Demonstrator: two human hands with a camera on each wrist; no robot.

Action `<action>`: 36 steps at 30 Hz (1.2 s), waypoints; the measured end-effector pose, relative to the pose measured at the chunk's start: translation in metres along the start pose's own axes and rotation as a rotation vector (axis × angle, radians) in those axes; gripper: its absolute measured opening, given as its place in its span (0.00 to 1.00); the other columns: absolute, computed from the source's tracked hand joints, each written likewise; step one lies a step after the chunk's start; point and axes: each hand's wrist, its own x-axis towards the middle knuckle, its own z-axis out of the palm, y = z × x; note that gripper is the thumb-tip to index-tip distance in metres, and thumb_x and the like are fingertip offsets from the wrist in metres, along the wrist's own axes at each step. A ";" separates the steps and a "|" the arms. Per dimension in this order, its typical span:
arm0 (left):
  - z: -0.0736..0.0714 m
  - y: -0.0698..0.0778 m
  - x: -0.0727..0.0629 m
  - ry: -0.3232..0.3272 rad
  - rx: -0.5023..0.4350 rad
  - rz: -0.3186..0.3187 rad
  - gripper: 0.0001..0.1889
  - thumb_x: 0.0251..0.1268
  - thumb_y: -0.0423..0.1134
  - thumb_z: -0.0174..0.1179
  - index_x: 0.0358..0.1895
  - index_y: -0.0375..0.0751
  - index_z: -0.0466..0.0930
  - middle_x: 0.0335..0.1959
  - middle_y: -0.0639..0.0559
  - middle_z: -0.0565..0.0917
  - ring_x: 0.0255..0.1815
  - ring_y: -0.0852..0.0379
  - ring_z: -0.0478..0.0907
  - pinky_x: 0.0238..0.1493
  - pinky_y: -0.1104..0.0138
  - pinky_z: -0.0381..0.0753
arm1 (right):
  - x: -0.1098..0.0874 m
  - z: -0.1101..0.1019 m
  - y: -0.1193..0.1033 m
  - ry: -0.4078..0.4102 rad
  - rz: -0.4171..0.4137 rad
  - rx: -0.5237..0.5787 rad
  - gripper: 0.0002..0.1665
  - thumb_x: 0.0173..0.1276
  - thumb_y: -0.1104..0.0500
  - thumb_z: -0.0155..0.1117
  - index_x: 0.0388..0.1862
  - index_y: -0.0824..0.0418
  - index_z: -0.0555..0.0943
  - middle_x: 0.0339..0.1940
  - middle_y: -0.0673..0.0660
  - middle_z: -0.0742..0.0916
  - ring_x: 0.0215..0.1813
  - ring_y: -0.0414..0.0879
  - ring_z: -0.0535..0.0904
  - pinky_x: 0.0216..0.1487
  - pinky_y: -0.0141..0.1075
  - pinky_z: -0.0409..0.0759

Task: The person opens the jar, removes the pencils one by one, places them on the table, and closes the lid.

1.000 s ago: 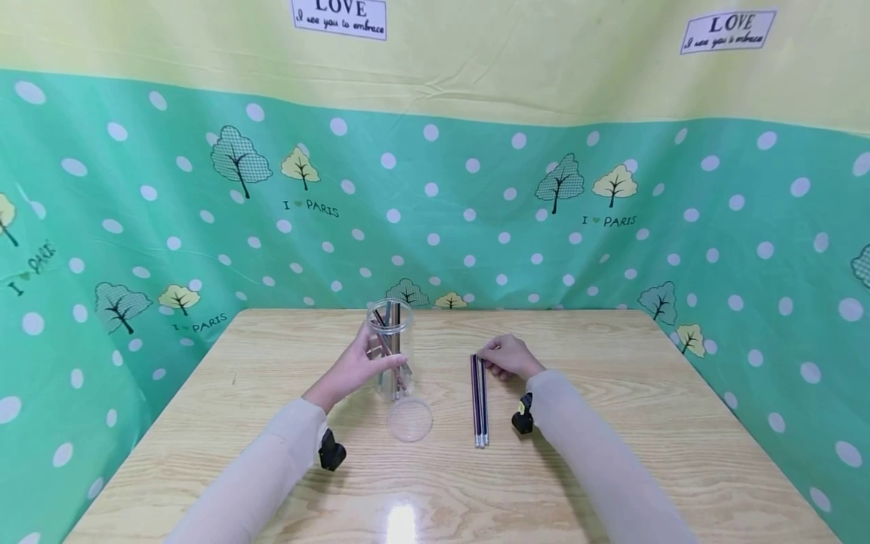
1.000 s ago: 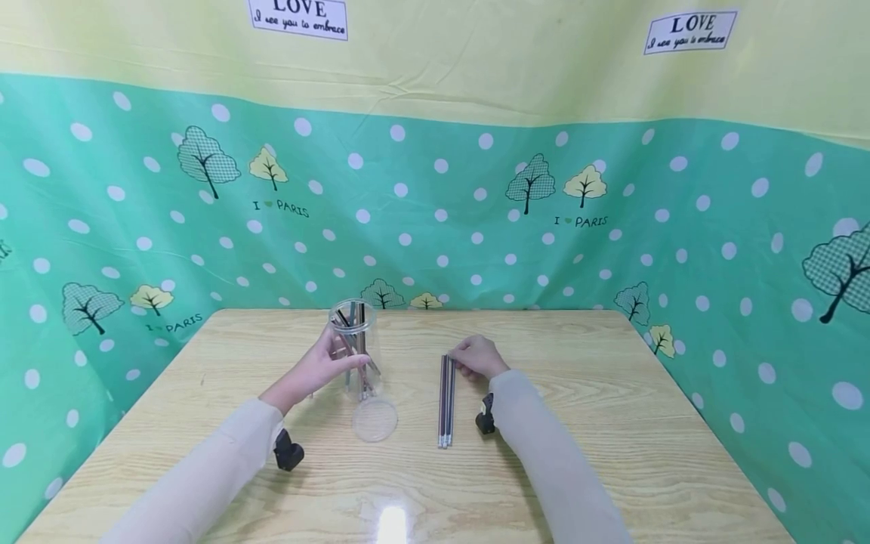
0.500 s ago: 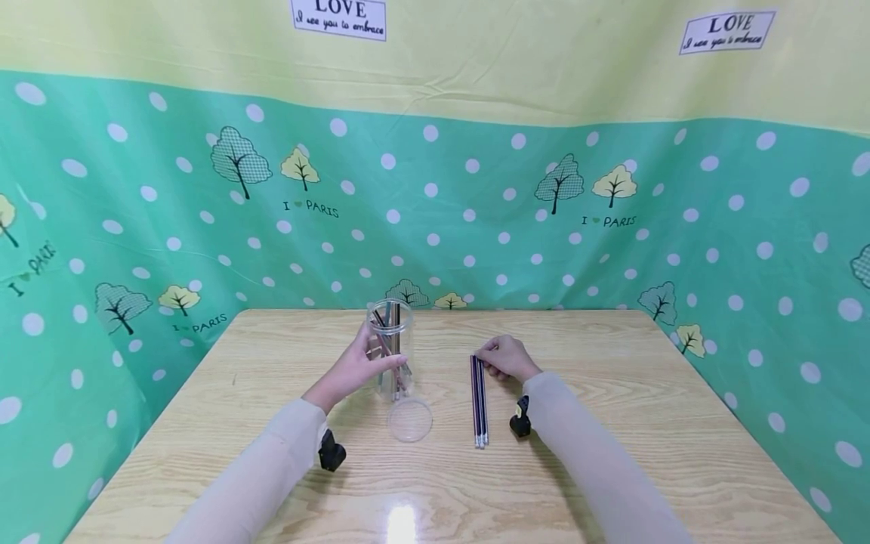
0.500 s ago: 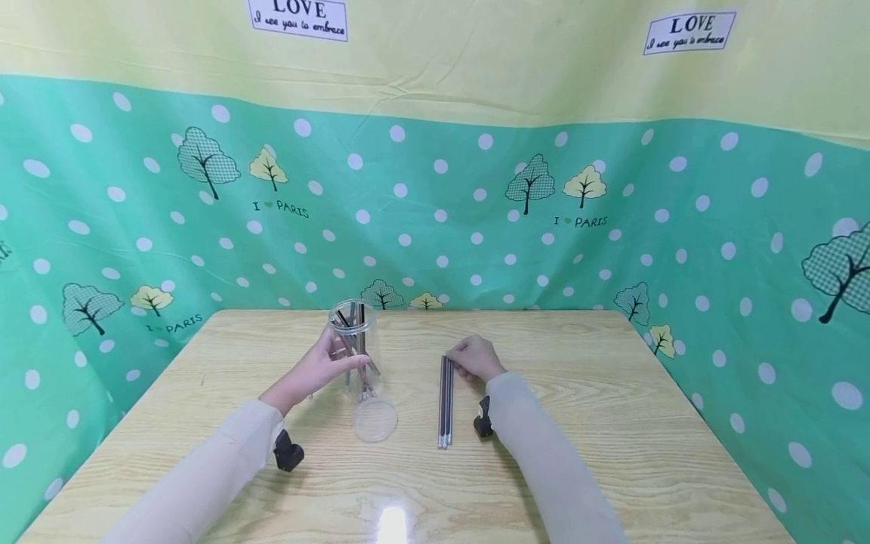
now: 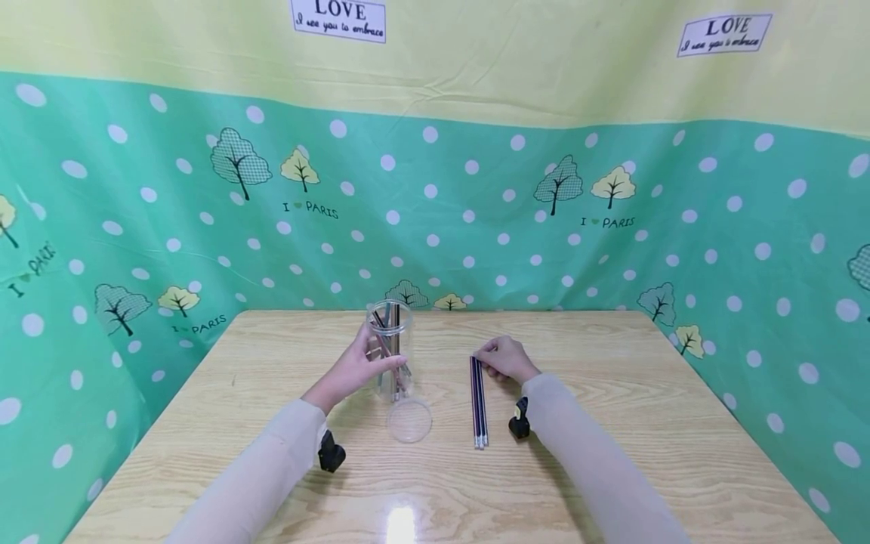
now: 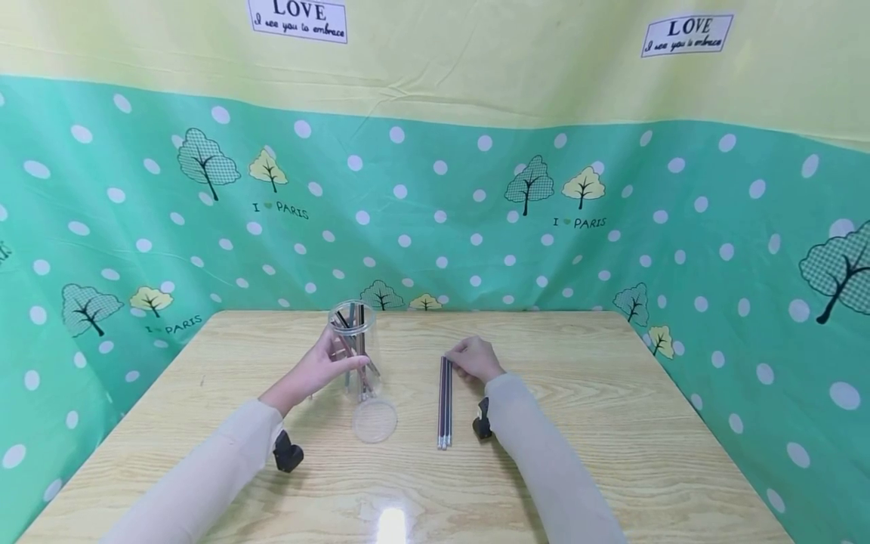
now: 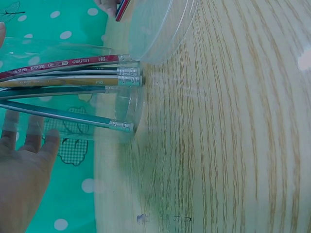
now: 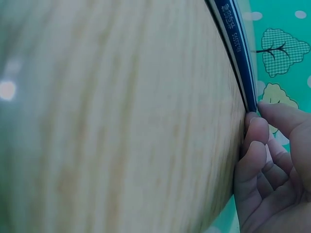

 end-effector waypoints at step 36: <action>0.000 -0.001 0.000 -0.001 0.018 0.009 0.52 0.59 0.47 0.74 0.79 0.73 0.45 0.74 0.46 0.64 0.72 0.39 0.65 0.71 0.40 0.58 | -0.007 -0.028 -0.035 -0.055 -0.100 -0.035 0.16 0.74 0.51 0.63 0.49 0.63 0.80 0.40 0.64 0.87 0.37 0.61 0.84 0.36 0.51 0.85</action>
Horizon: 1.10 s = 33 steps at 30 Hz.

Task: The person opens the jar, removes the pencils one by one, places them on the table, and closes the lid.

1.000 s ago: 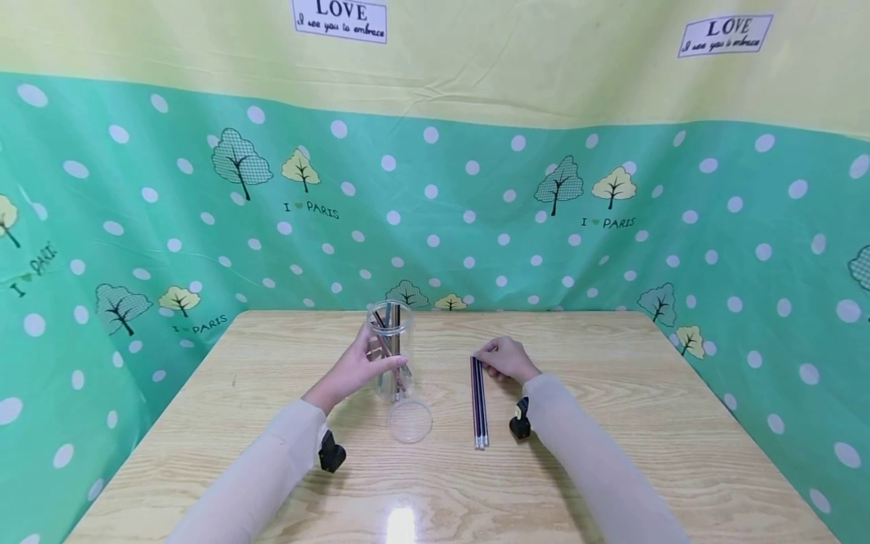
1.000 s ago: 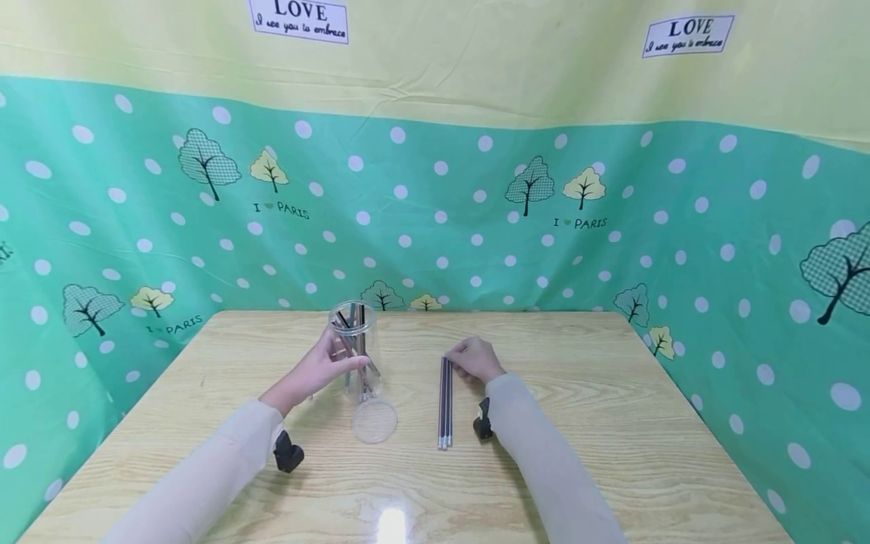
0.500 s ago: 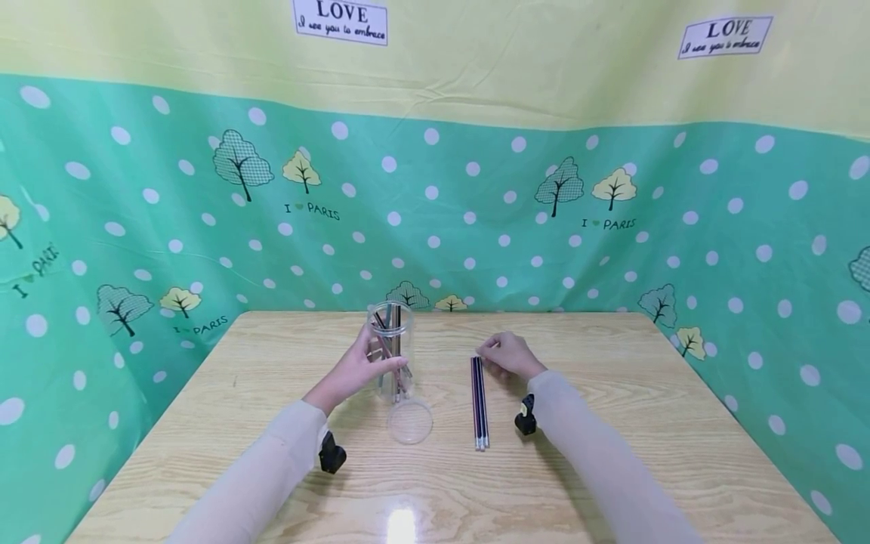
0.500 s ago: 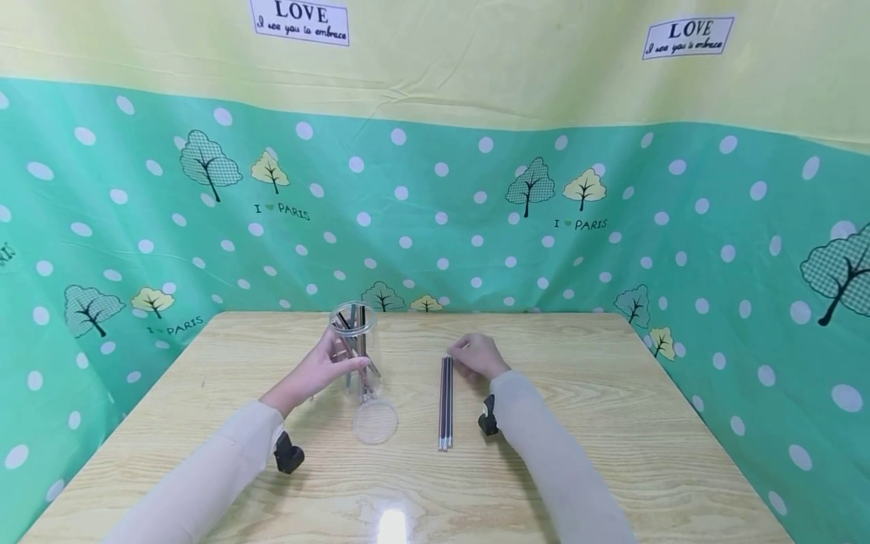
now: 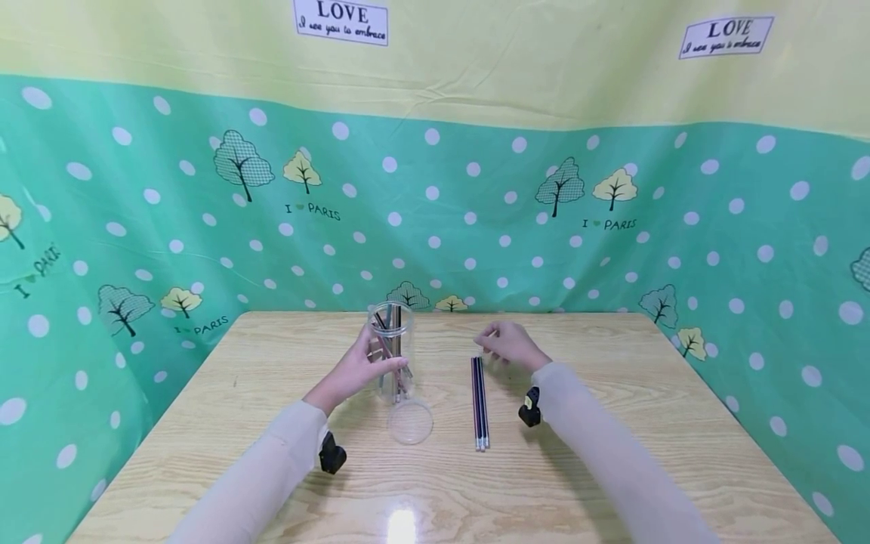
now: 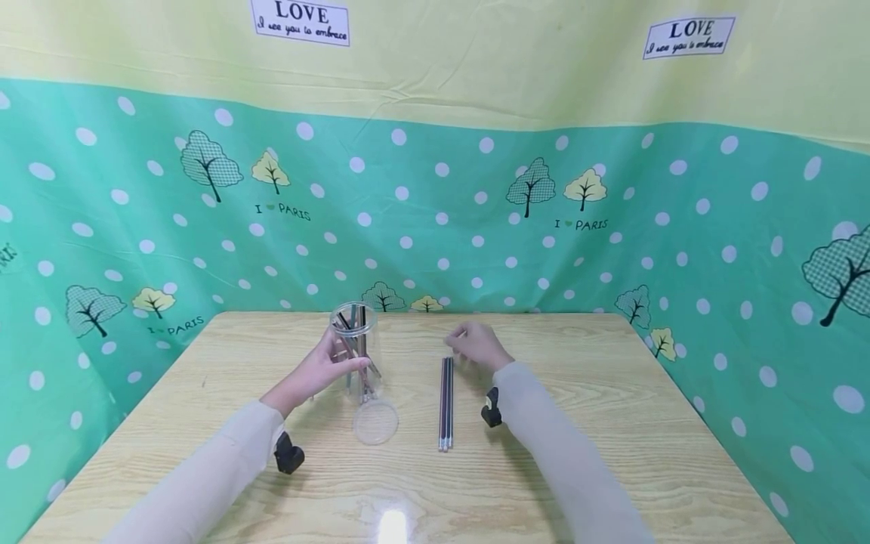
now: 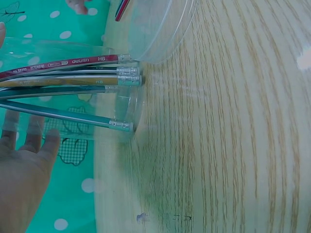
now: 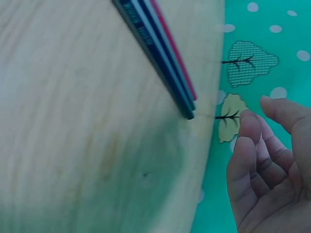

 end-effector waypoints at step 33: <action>0.001 0.000 0.001 -0.012 -0.008 0.019 0.52 0.63 0.42 0.71 0.80 0.68 0.42 0.75 0.41 0.62 0.72 0.35 0.63 0.71 0.37 0.56 | 0.000 0.003 -0.099 -0.025 -0.261 0.001 0.18 0.72 0.44 0.65 0.47 0.56 0.84 0.37 0.52 0.86 0.37 0.47 0.84 0.41 0.45 0.86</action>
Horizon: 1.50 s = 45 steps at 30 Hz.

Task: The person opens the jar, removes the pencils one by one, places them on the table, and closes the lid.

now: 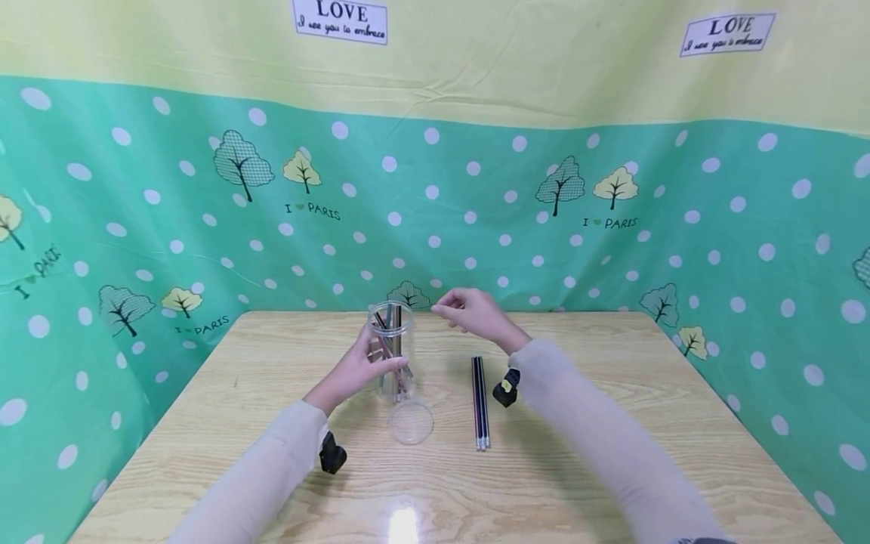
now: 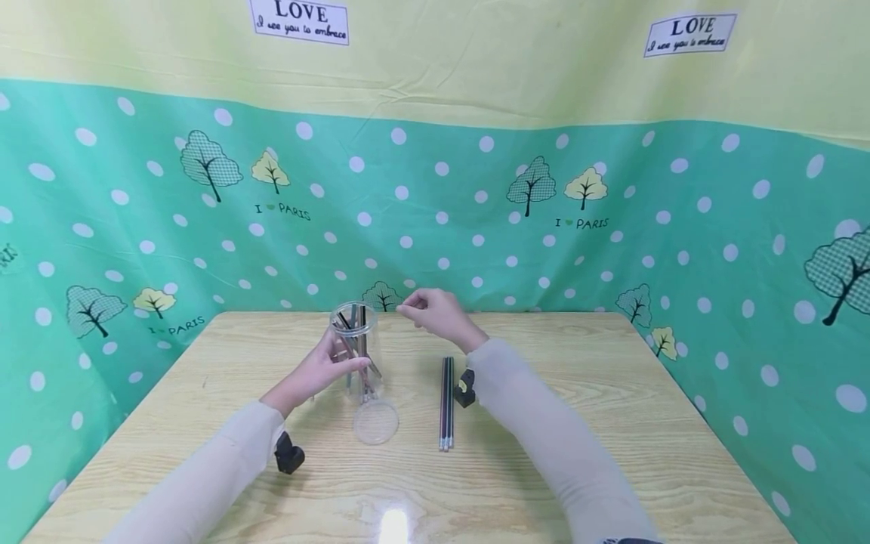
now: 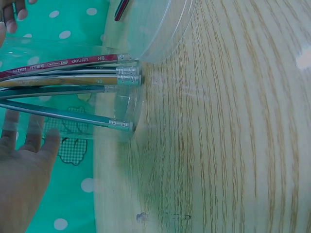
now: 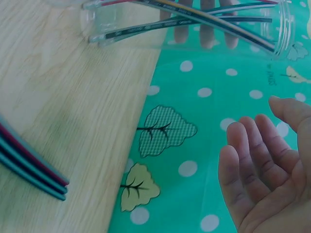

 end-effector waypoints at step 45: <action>-0.001 0.000 -0.001 -0.025 -0.001 0.010 0.49 0.66 0.44 0.69 0.78 0.78 0.42 0.71 0.44 0.65 0.70 0.41 0.67 0.71 0.41 0.61 | 0.026 0.039 -0.046 -0.032 -0.015 0.046 0.14 0.67 0.51 0.72 0.47 0.55 0.85 0.40 0.51 0.84 0.37 0.45 0.80 0.35 0.36 0.83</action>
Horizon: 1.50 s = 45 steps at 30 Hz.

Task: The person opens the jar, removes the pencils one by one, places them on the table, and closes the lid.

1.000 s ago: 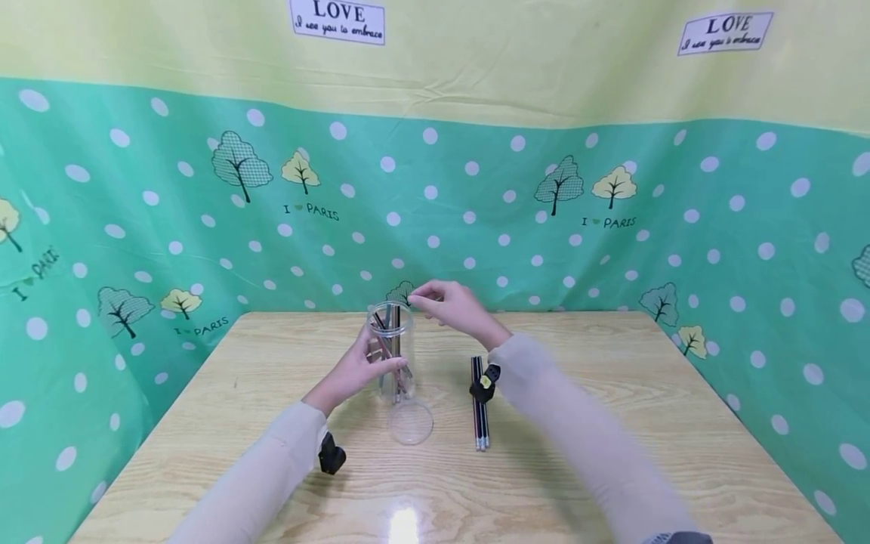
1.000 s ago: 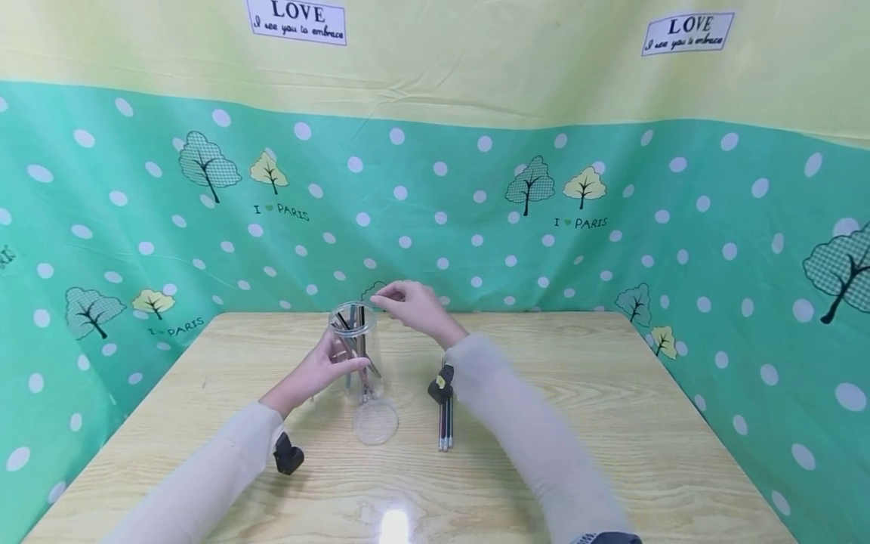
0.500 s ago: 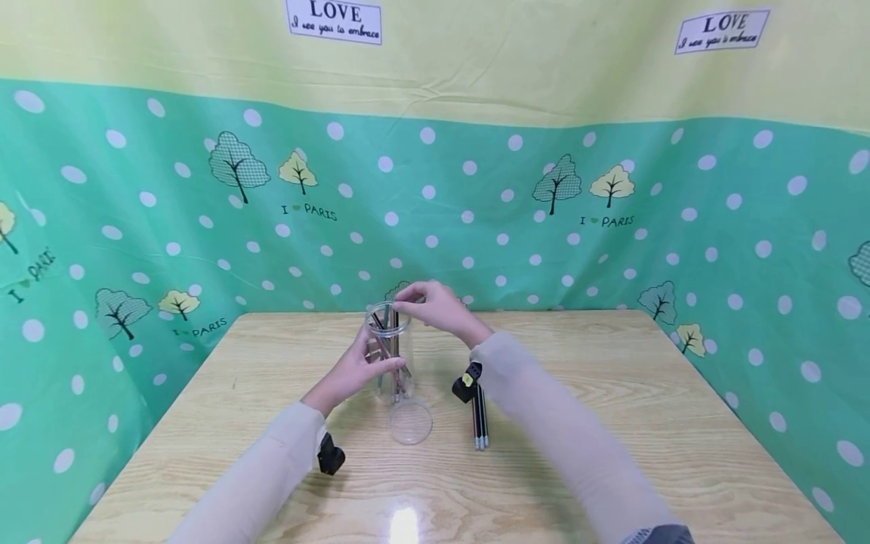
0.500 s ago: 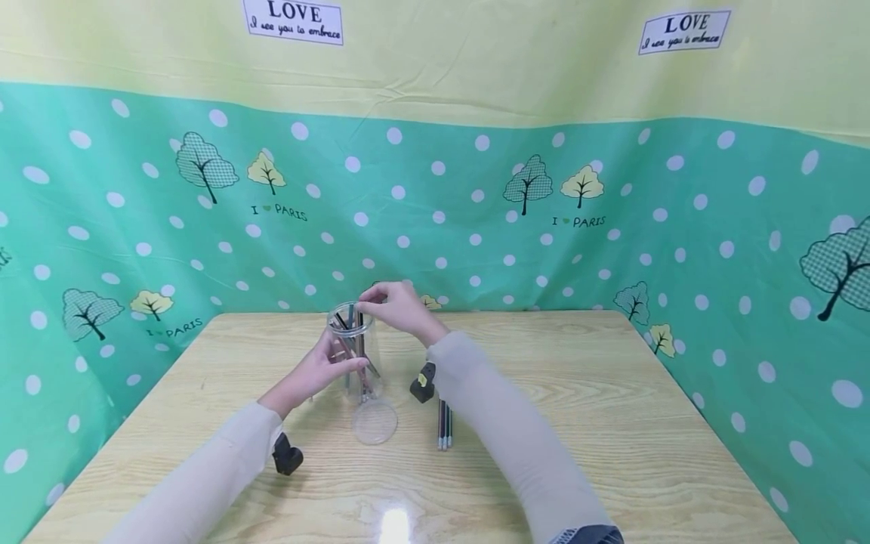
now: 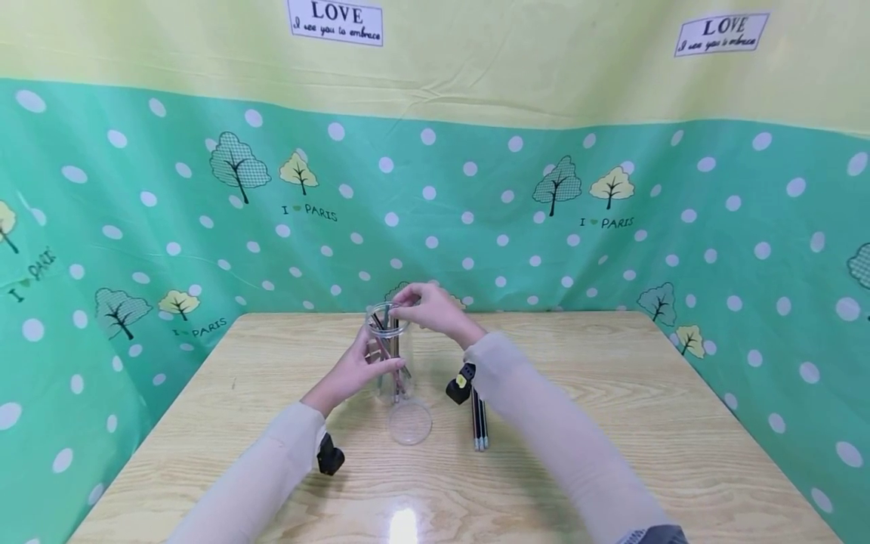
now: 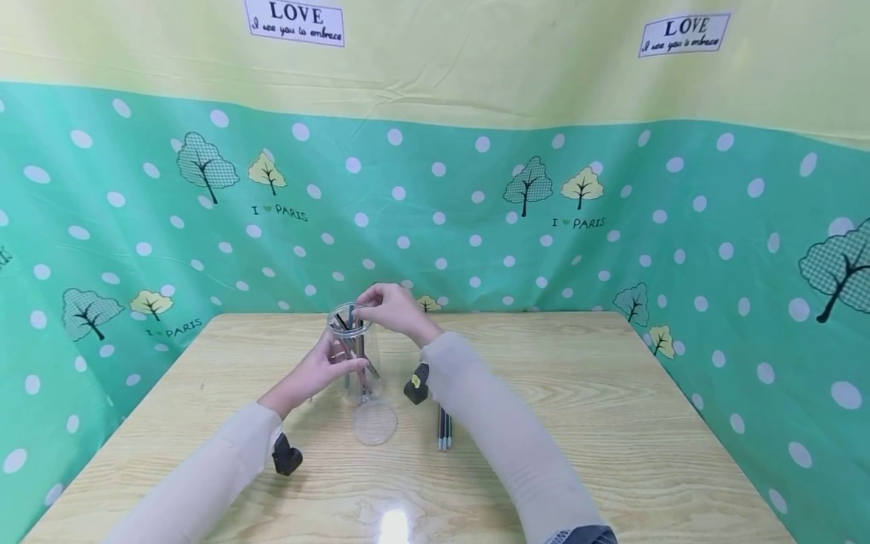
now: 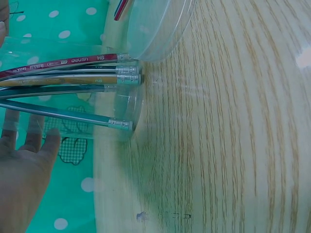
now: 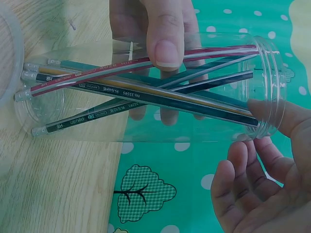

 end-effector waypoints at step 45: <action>0.000 -0.002 0.001 0.004 -0.020 -0.003 0.48 0.65 0.44 0.70 0.78 0.73 0.45 0.70 0.45 0.68 0.67 0.42 0.71 0.65 0.46 0.71 | -0.006 0.008 -0.005 0.120 -0.063 -0.091 0.11 0.72 0.51 0.67 0.43 0.56 0.87 0.35 0.48 0.86 0.39 0.43 0.79 0.37 0.34 0.79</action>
